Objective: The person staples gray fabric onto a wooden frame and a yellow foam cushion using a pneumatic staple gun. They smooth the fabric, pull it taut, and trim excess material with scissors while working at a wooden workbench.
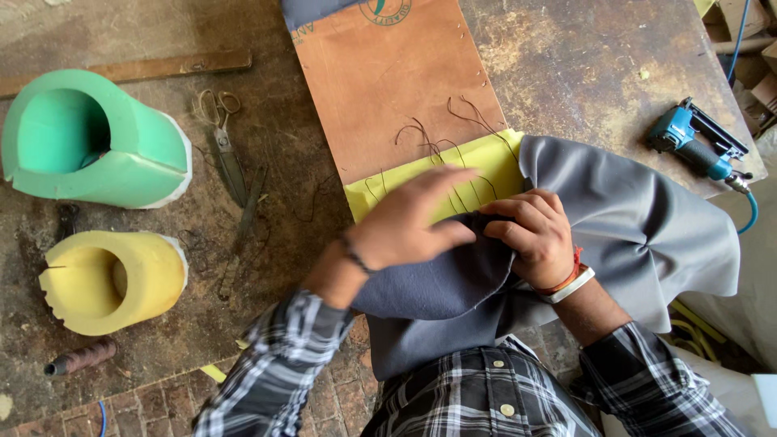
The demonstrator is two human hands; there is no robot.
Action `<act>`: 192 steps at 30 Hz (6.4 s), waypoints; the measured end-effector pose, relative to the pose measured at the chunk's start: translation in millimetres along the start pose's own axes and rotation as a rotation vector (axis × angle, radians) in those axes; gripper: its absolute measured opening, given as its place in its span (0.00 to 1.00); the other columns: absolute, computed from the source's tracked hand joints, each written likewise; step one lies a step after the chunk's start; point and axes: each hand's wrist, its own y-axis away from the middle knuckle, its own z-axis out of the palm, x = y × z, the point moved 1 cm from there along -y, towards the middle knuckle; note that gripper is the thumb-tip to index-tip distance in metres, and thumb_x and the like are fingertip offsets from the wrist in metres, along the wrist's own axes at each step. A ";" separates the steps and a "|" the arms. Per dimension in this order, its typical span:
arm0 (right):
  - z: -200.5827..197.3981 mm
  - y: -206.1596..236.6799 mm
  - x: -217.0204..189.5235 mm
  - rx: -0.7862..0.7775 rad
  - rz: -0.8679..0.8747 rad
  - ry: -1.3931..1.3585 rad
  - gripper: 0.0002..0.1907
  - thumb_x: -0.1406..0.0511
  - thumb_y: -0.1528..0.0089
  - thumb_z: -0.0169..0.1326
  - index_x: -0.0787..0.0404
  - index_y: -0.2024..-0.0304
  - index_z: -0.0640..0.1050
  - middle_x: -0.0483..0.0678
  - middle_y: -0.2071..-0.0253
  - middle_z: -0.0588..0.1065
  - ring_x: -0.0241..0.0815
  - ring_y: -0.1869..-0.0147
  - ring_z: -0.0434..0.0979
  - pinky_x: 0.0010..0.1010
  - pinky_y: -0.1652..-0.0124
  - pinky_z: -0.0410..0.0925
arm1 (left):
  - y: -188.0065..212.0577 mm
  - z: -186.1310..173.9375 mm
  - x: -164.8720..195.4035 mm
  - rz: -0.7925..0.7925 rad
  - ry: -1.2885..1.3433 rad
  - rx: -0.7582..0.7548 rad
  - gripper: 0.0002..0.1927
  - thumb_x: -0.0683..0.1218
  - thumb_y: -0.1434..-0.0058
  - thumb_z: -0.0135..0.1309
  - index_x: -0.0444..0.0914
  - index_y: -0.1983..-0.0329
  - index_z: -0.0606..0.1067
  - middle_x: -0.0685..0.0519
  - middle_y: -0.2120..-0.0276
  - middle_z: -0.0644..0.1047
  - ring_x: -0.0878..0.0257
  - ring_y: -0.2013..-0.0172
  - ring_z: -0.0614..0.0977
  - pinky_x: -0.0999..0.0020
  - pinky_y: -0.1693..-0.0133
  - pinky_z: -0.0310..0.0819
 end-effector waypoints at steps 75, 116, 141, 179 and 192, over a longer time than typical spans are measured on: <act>41.7 -64.0 50.1 -0.390 0.412 -0.140 0.15 0.56 0.46 0.67 0.56 0.63 0.82 0.53 0.67 0.81 0.55 0.63 0.82 0.43 0.63 0.73 | 81.8 -7.3 34.3 -1.179 -0.288 0.329 0.18 0.53 0.41 0.64 0.41 0.53 0.76 0.50 0.61 0.83 0.55 0.60 0.86 0.61 0.58 0.79; 14.0 1.7 46.1 -0.114 0.250 -0.138 0.12 0.67 0.46 0.60 0.52 0.60 0.85 0.47 0.51 0.80 0.49 0.51 0.80 0.40 0.53 0.72 | -12.8 72.9 12.4 -0.495 -0.276 0.050 0.19 0.37 0.42 0.55 0.38 0.47 0.78 0.42 0.53 0.79 0.43 0.52 0.80 0.53 0.50 0.76; -94.9 191.7 454.8 -0.620 1.025 0.045 0.57 0.52 0.55 0.73 0.60 0.30 0.59 0.66 0.50 0.76 0.63 0.45 0.77 0.48 0.48 0.70 | -32.7 117.8 26.5 -0.893 -0.813 0.025 0.33 0.41 0.49 0.59 0.48 0.36 0.76 0.45 0.51 0.74 0.49 0.49 0.75 0.56 0.46 0.71; -33.0 -23.2 -6.3 -0.417 1.468 -0.494 0.12 0.65 0.45 0.64 0.69 0.78 0.81 0.51 0.84 0.76 0.39 0.81 0.74 0.33 0.77 0.67 | -39.2 14.0 -86.2 -0.251 -0.120 -0.197 0.04 0.49 0.47 0.64 0.49 0.68 0.84 0.56 0.65 0.80 0.58 0.60 0.83 0.61 0.60 0.78; -29.1 -28.8 -8.9 -0.422 1.500 -0.440 0.12 0.66 0.45 0.64 0.71 0.77 0.82 0.52 0.83 0.77 0.40 0.81 0.74 0.33 0.77 0.67 | -37.9 45.3 -99.6 -0.212 -0.164 -0.078 0.08 0.50 0.39 0.60 0.44 0.71 0.78 0.52 0.71 0.79 0.55 0.68 0.83 0.58 0.66 0.77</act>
